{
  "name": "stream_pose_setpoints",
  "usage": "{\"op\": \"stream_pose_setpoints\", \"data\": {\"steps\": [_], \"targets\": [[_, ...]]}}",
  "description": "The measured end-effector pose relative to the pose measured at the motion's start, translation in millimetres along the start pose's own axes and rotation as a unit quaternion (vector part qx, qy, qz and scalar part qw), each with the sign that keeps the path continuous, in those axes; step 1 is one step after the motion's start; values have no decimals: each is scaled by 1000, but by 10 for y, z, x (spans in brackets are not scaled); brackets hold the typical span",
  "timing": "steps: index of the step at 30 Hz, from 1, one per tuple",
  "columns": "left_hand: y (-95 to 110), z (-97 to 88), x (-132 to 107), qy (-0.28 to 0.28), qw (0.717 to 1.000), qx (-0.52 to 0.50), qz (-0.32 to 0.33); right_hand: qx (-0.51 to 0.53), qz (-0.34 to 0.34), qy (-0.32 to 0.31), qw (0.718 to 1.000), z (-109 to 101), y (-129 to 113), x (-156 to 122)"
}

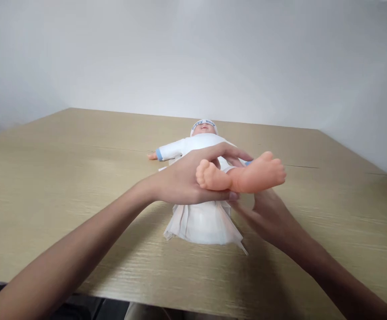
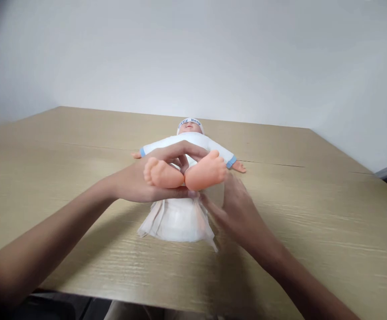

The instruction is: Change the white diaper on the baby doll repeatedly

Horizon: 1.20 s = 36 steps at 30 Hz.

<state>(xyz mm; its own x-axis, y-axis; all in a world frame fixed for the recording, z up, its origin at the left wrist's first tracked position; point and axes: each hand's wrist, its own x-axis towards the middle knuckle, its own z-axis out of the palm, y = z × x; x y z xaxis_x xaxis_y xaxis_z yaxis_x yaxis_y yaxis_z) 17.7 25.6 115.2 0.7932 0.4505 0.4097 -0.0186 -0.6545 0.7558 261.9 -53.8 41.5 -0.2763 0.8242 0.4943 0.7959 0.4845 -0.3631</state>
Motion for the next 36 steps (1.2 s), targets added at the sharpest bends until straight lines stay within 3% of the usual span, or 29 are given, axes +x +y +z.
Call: {"op": "stream_pose_setpoints", "data": {"steps": [4, 9, 14, 19, 23, 30, 36], "targets": [[-61, 85, -93, 15, 999, 25, 16, 63, -3, 44, 997, 45, -97, 28], [-170, -1, -401, 21, 993, 105, 50, 28, -76, -4, 997, 19, 86, 66], [-333, -136, -881, -45, 960, 269, 69, 12, -175, -57, 983, -84, 408, -74], [-593, -94, -1213, -89, 947, 296, 83, -49, -235, -61, 969, 66, 583, -253], [-688, -36, -1282, -110, 942, 310, 62, -70, -244, -67, 965, 133, 603, -300], [-662, -44, -1302, -131, 937, 323, 27, -70, -236, -97, 964, 65, 592, -276], [-483, -49, -1275, -142, 949, 282, -13, -1, -198, -125, 972, -104, 542, -269]]}}
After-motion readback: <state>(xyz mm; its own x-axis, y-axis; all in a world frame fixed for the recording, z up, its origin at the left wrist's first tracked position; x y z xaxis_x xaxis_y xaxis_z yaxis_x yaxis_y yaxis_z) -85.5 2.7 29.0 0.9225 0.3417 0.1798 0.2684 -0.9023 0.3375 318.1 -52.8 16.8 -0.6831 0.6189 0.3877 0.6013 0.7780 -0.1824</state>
